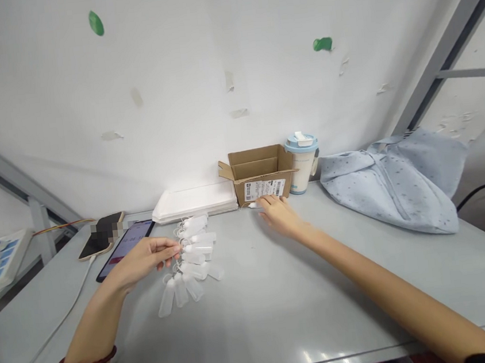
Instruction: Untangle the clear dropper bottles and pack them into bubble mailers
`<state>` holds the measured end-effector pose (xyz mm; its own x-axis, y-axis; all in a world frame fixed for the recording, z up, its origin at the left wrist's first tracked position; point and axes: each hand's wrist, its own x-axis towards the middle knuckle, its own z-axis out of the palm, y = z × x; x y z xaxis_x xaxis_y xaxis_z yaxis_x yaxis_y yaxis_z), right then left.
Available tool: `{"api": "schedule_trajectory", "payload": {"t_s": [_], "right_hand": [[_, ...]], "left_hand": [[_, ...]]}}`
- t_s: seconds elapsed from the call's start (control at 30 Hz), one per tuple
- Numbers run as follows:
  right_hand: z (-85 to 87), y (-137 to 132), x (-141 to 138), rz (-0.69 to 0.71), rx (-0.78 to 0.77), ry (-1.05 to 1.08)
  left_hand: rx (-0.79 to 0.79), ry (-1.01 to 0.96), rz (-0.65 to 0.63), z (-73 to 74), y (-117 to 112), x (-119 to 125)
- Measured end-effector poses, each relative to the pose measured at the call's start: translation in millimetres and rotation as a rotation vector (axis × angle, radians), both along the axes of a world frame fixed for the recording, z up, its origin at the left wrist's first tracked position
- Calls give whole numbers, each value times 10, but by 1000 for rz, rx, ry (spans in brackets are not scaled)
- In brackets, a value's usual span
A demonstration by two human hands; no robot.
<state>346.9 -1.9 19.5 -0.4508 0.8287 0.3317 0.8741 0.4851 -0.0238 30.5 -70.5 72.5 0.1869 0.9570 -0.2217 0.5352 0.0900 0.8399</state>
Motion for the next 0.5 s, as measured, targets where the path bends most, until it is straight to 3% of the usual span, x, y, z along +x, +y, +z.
{"api": "schedule_trajectory", "payload": {"t_s": [0.13, 0.33, 0.5], "right_hand": [[-24, 88, -90, -22, -16, -88], [-72, 148, -141, -85, -36, -146], [-101, 199, -138, -118, -60, -125]], "left_hand": [[-5, 74, 21, -8, 2, -15], [145, 187, 264, -51, 27, 24], [262, 86, 243, -111, 34, 140]]}}
